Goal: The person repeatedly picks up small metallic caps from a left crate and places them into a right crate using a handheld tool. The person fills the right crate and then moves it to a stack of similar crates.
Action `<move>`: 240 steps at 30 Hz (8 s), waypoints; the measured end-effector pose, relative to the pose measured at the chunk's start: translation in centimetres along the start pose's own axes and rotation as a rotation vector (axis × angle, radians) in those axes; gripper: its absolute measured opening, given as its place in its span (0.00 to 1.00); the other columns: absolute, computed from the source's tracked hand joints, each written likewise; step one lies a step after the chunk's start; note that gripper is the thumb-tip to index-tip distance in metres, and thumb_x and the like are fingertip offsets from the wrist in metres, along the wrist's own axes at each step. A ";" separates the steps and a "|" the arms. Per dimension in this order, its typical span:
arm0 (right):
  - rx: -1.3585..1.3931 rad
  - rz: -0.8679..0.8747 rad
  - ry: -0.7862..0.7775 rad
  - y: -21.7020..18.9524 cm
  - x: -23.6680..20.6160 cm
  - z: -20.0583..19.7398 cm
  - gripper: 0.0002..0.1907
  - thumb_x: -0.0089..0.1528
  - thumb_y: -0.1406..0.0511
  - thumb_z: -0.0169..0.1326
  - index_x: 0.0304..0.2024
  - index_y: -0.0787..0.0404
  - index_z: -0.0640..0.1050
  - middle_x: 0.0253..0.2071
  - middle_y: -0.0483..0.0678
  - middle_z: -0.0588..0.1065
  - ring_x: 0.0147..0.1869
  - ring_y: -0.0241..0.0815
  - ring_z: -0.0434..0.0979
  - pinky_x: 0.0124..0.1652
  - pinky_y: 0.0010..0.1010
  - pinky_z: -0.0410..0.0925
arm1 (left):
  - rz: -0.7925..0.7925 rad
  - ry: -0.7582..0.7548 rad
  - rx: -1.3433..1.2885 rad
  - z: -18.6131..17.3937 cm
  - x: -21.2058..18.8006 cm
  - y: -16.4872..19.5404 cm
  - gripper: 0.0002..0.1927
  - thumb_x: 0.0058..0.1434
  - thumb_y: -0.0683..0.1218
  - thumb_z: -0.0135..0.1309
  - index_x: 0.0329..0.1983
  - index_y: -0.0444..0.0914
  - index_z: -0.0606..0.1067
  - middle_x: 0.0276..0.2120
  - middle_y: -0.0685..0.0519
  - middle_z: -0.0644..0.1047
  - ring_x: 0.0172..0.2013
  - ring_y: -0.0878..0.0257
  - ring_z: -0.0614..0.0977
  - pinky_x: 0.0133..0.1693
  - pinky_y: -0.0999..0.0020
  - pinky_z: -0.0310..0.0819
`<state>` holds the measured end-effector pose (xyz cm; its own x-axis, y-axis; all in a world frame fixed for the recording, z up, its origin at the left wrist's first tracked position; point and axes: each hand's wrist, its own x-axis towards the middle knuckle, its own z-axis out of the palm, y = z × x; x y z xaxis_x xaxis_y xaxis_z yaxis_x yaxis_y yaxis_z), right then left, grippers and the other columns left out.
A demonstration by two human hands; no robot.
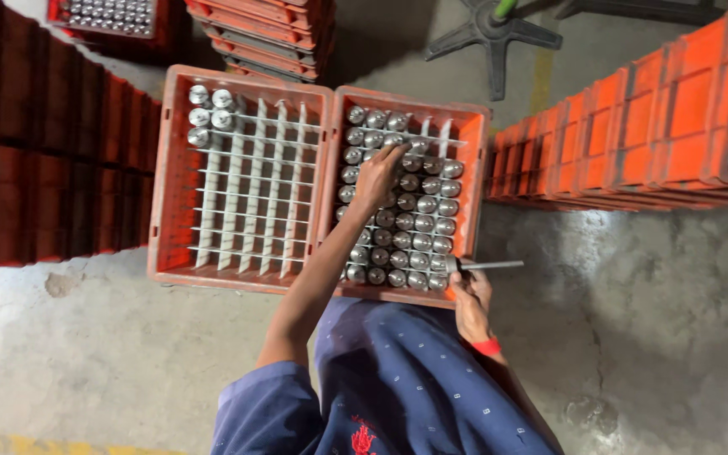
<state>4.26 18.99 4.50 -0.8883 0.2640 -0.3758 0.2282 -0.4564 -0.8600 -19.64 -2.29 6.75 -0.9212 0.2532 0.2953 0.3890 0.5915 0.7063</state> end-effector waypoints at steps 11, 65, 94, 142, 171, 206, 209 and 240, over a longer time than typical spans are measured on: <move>-0.045 -0.022 0.016 0.9 -2.0 0.1 0.18 0.65 0.78 0.52 0.58 0.67 0.73 0.56 0.47 0.72 0.60 0.35 0.71 0.61 0.27 0.64 | -0.508 0.374 0.794 -20.9 -4.0 -17.3 0.27 0.52 0.42 0.61 0.58 0.36 0.76 0.67 0.32 0.63 0.67 0.35 0.61 0.62 0.42 0.59; -0.054 -0.169 0.047 -3.7 1.8 -3.7 0.17 0.65 0.76 0.54 0.57 0.68 0.73 0.51 0.45 0.74 0.54 0.33 0.72 0.56 0.26 0.65 | -0.005 -0.127 0.296 3.0 5.1 -2.1 0.39 0.55 0.45 0.58 0.72 0.43 0.61 0.57 0.42 0.75 0.46 0.44 0.82 0.40 0.56 0.81; -0.100 0.022 0.031 1.4 -3.0 2.0 0.20 0.65 0.78 0.51 0.60 0.68 0.72 0.56 0.48 0.72 0.57 0.36 0.71 0.58 0.28 0.64 | -0.409 0.149 0.476 -19.6 -0.4 -17.9 0.22 0.65 0.53 0.63 0.53 0.38 0.70 0.39 0.40 0.81 0.34 0.39 0.82 0.34 0.43 0.74; -0.081 -0.102 0.039 -2.9 1.9 -0.3 0.13 0.64 0.76 0.53 0.52 0.67 0.76 0.48 0.45 0.77 0.52 0.34 0.75 0.56 0.25 0.66 | 0.272 -0.103 0.267 6.1 3.5 0.0 0.43 0.49 0.33 0.52 0.72 0.43 0.62 0.62 0.40 0.71 0.55 0.46 0.79 0.53 0.62 0.79; -0.112 -0.023 0.081 2.2 -1.9 1.1 0.18 0.64 0.73 0.57 0.56 0.67 0.74 0.53 0.46 0.75 0.57 0.35 0.73 0.58 0.28 0.64 | -0.138 0.393 0.092 -26.9 -5.2 -13.8 0.22 0.59 0.49 0.72 0.50 0.33 0.78 0.53 0.43 0.77 0.56 0.52 0.79 0.57 0.59 0.76; -0.018 -0.192 0.073 -3.8 4.6 -2.2 0.17 0.63 0.78 0.54 0.54 0.66 0.74 0.49 0.44 0.75 0.53 0.33 0.73 0.56 0.25 0.66 | -0.286 -0.412 0.075 2.7 -3.3 1.5 0.33 0.62 0.65 0.57 0.64 0.43 0.68 0.36 0.42 0.82 0.32 0.44 0.85 0.34 0.50 0.78; -0.028 -0.205 0.111 -4.3 3.5 -2.5 0.17 0.64 0.77 0.54 0.55 0.65 0.73 0.49 0.44 0.74 0.53 0.32 0.73 0.57 0.25 0.66 | -0.103 -0.191 0.084 4.4 2.6 0.1 0.34 0.58 0.53 0.61 0.66 0.42 0.66 0.48 0.41 0.79 0.40 0.40 0.82 0.39 0.48 0.77; -0.051 -0.006 0.081 2.6 -4.4 0.8 0.15 0.68 0.73 0.54 0.58 0.70 0.73 0.54 0.50 0.74 0.57 0.38 0.72 0.60 0.30 0.64 | -0.437 0.233 0.451 -20.0 2.6 -18.0 0.23 0.61 0.56 0.65 0.52 0.39 0.74 0.42 0.37 0.80 0.35 0.36 0.82 0.34 0.42 0.74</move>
<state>8.49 16.00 4.23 -0.8552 0.3354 -0.3950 0.2446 -0.4108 -0.8783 -29.09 -27.56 7.69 -0.9516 -0.2243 0.2103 -0.1030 0.8770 0.4692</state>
